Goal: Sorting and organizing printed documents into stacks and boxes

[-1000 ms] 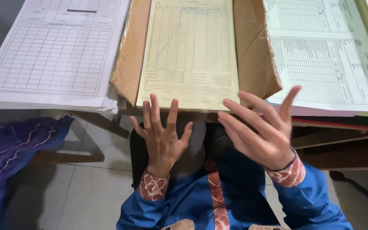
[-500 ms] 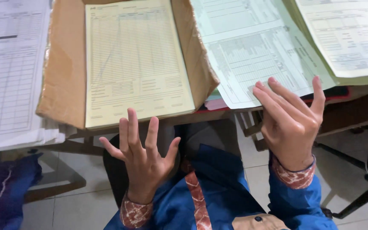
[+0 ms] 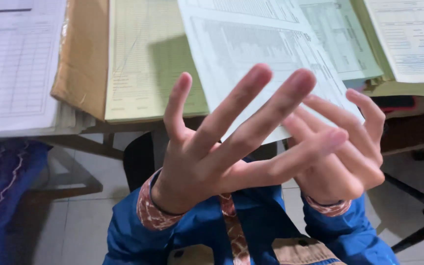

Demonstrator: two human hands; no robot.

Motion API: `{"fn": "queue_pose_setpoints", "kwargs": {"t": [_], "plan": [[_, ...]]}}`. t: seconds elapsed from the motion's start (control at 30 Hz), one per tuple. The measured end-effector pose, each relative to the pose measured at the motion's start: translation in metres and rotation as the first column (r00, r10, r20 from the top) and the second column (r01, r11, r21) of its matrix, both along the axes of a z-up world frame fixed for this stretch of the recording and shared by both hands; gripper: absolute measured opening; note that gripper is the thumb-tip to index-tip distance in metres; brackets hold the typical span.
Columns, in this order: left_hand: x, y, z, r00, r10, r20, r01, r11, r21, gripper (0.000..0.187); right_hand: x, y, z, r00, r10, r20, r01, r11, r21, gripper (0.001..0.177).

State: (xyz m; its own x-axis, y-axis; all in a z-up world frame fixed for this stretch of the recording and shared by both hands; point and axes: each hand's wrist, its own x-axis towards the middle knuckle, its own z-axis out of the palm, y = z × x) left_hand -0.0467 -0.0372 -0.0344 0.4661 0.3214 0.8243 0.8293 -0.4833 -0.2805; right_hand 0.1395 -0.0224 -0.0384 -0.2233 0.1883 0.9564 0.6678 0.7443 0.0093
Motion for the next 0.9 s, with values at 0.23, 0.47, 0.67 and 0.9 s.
{"fn": "queue_pose_setpoints", "kwargs": {"t": [0.23, 0.47, 0.67, 0.9], "plan": [[-0.076, -0.031, -0.016, 0.982, -0.016, 0.189, 0.03, 0.997, -0.069, 0.013, -0.023, -0.005, 0.008, 0.935, 0.159, 0.318, -0.126, 0.984, -0.123, 0.011], [-0.107, -0.051, -0.026, 0.934, 0.303, 0.187, -0.251, 0.932, -0.26, 0.021, -0.054, -0.002, -0.005, 0.916, 0.226, 0.33, -0.169, 0.966, -0.194, 0.007], [-0.107, -0.05, -0.055, 0.904, 0.418, 0.092, -0.358, 0.856, -0.374, 0.046, -0.062, 0.011, -0.043, 0.939, 0.139, 0.315, -0.08, 0.978, -0.193, 0.012], [-0.107, -0.033, -0.09, 0.87, 0.488, 0.07, -0.432, 0.824, -0.367, 0.038, -0.053, 0.021, -0.065, 0.905, 0.198, 0.377, -0.064, 0.938, -0.341, 0.029]]}}
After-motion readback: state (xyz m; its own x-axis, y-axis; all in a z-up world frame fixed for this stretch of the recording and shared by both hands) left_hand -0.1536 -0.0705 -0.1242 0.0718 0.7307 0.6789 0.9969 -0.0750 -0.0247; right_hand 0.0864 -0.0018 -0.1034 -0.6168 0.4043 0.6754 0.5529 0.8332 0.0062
